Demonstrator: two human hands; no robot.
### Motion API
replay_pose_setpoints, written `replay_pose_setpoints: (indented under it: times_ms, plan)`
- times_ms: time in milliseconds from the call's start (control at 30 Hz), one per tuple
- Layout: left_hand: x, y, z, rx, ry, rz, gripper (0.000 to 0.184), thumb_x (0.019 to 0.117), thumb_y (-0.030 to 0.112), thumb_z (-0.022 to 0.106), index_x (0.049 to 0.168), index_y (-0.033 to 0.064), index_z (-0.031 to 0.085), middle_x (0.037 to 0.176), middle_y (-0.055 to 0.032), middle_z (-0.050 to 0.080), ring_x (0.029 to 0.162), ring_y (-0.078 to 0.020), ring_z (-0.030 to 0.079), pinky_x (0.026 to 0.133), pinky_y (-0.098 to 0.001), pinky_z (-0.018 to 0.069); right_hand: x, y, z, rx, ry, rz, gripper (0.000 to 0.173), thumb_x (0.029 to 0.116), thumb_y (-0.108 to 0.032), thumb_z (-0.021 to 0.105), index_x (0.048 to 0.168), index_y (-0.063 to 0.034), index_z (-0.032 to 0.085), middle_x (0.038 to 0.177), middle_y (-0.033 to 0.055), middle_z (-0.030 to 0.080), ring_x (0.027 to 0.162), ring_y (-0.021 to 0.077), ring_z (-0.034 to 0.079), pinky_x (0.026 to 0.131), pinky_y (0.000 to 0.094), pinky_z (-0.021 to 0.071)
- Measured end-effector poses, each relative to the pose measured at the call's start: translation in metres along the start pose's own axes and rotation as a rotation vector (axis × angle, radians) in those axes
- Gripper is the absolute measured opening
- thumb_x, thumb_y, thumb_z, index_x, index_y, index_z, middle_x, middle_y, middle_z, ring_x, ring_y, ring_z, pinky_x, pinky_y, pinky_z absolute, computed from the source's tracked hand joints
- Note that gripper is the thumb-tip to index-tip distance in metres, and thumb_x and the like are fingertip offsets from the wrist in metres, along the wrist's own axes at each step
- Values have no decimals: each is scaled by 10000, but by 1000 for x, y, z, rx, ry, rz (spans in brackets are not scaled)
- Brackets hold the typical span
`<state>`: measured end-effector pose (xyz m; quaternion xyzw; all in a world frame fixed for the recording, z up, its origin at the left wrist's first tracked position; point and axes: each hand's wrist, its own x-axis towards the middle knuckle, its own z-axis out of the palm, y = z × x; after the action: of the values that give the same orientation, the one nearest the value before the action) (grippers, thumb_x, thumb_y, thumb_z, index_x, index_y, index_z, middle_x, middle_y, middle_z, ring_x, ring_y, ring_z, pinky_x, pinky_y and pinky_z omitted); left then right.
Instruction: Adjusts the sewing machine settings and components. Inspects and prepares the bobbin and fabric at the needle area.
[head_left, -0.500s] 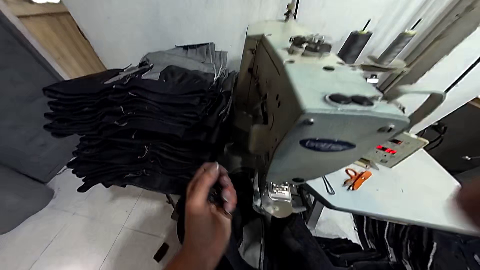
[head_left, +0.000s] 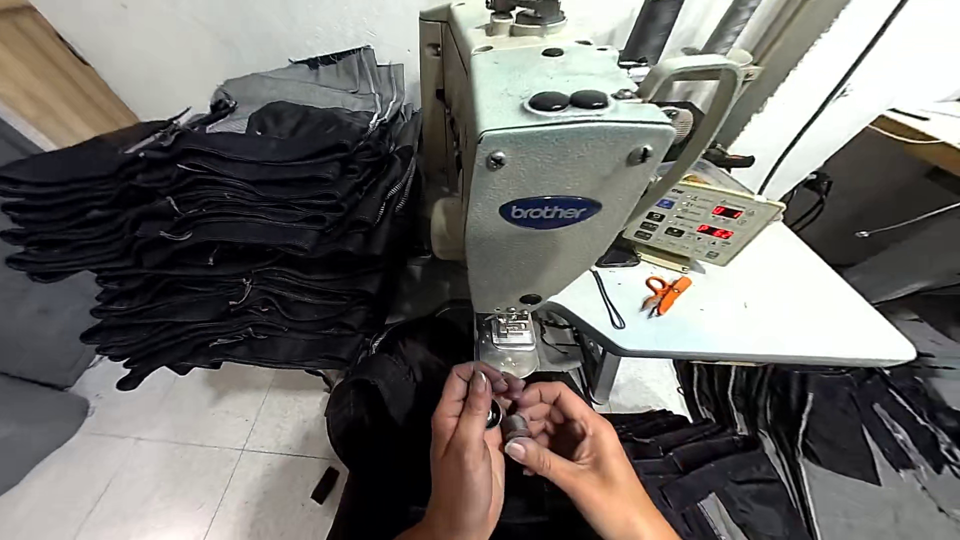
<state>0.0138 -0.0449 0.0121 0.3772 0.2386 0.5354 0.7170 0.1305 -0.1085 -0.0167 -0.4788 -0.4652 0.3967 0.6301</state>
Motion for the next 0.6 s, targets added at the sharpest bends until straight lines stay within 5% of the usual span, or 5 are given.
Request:
replay_pose_setpoints:
  times_ms: [67, 200, 367, 467, 600]
  plan:
    - [5, 7, -12, 78, -58, 22, 271, 1074, 118, 378, 1040, 91, 645, 939, -15, 710, 911, -118, 705, 872, -291, 591, 1, -4, -11, 60, -32, -34, 365, 880, -140, 784, 1201, -69, 627, 1004, -28, 734, 810, 49, 710, 671, 218, 615]
    - [15, 19, -55, 543, -133, 176, 248, 1067, 276, 510, 1168, 89, 638, 829, 84, 650, 607, 34, 556, 538, -135, 480, 2, -15, -37, 95, -42, -52, 268, 902, -174, 770, 1163, -163, 711, 985, -78, 748, 781, 2, 701, 652, 179, 602]
    - [11, 26, -61, 980, -388, 348, 529, 1025, 474, 554, 1313, 31, 581, 964, -3, 711, 673, 14, 598, 578, -159, 509, 2, -9, -47, 86, -37, -62, 265, 901, -203, 778, 1159, -165, 734, 963, -72, 740, 781, -11, 679, 664, 157, 581]
    - [13, 21, -37, 972, -627, 248, 634, 956, 395, 681, 1407, -28, 538, 1021, -86, 738, 626, -59, 595, 537, -219, 495, 3, -7, -49, 11, -41, -102, 255, 915, -241, 764, 1162, -181, 741, 1002, -88, 727, 842, -26, 656, 747, 148, 558]
    - [17, -5, -22, 1021, -675, 332, 213, 1000, 208, 623, 1025, 7, 689, 769, -68, 713, 658, -113, 681, 636, -250, 571, 2, -9, -53, -88, -27, -121, 255, 965, -293, 708, 1187, -177, 758, 1052, -46, 704, 906, 21, 662, 772, 180, 578]
